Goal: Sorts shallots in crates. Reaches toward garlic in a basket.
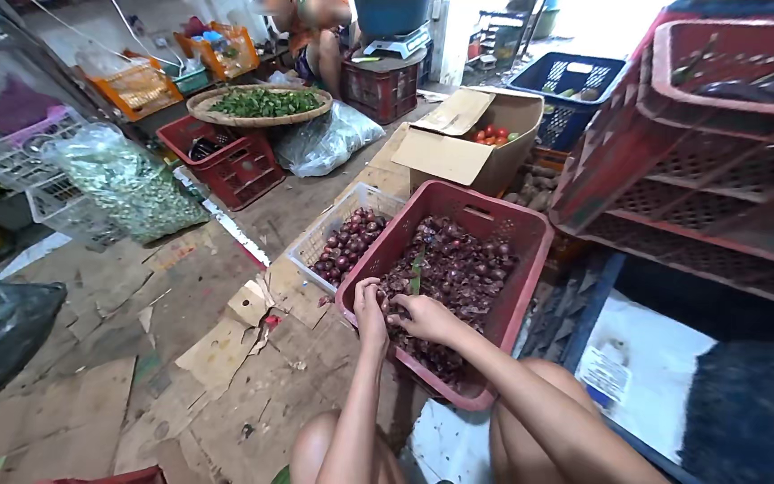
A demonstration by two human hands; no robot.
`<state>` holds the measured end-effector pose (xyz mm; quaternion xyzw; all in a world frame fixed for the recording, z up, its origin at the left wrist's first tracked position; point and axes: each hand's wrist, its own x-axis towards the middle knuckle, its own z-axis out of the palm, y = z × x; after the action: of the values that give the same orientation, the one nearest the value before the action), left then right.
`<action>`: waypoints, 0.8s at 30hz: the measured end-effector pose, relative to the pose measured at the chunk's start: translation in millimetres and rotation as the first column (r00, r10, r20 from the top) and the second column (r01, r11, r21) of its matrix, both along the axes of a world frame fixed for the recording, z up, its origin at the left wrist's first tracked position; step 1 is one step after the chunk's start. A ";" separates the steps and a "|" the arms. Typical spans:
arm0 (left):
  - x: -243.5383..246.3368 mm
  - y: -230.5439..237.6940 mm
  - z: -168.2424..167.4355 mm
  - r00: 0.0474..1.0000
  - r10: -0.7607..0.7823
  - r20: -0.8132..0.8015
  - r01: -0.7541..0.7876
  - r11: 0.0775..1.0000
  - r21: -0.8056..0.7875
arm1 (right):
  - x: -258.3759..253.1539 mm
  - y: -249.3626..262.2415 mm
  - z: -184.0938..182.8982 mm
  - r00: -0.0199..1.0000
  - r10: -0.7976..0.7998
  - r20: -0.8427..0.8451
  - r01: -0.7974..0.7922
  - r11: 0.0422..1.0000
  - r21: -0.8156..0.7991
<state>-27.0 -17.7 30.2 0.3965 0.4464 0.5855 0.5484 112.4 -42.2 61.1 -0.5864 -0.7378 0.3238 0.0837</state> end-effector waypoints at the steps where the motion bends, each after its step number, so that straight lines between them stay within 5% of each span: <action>1: -1.1 1.3 -1.7 0.999 0.005 -0.042 -0.005 1.000 -0.009 | 2.7 -1.1 1.4 0.999 0.021 0.029 -0.020 0.998 -0.053; 4: -3.8 0.8 -15.3 0.949 -0.023 -0.315 0.000 0.997 -0.073 | 11.1 -44.3 36.2 0.973 0.226 0.042 -0.195 0.908 -0.371; 7: 5.4 1.8 -19.2 0.936 -0.144 -0.320 0.088 0.979 -0.183 | -1.2 -133.8 67.8 0.914 0.403 -0.052 -0.335 0.676 -0.656; 9: 14.2 1.9 -26.3 0.920 -0.163 -0.358 0.095 0.975 -0.199 | -10.2 -184.4 49.6 0.887 0.459 -0.052 -0.356 0.606 -0.711; 12: 16.4 -2.9 -30.4 0.817 -0.202 -0.541 0.169 0.979 -0.110 | -17.7 -226.7 -4.0 0.902 0.430 -0.046 -0.342 0.645 -0.683; 16: 15.9 -5.0 -22.6 0.760 -0.180 -0.625 0.168 0.983 -0.078 | -43.6 -221.0 0.6 0.879 0.472 0.076 -0.192 0.494 -0.848; 21: 12.3 -4.9 -27.8 0.762 -0.067 -0.644 0.119 0.992 0.038 | -52.1 -209.4 -73.6 0.797 0.523 0.303 -0.042 0.548 -0.835; 24: 7.5 -2.3 -26.8 0.818 -0.040 -0.574 0.064 0.998 0.022 | -56.6 -208.4 -74.2 0.799 0.453 0.396 0.004 0.655 -0.756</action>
<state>-19.4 -20.0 3.4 0.5770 0.5677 0.4330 0.3965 55.8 -250.6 -13.1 -0.5364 -0.6091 0.4116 -0.4145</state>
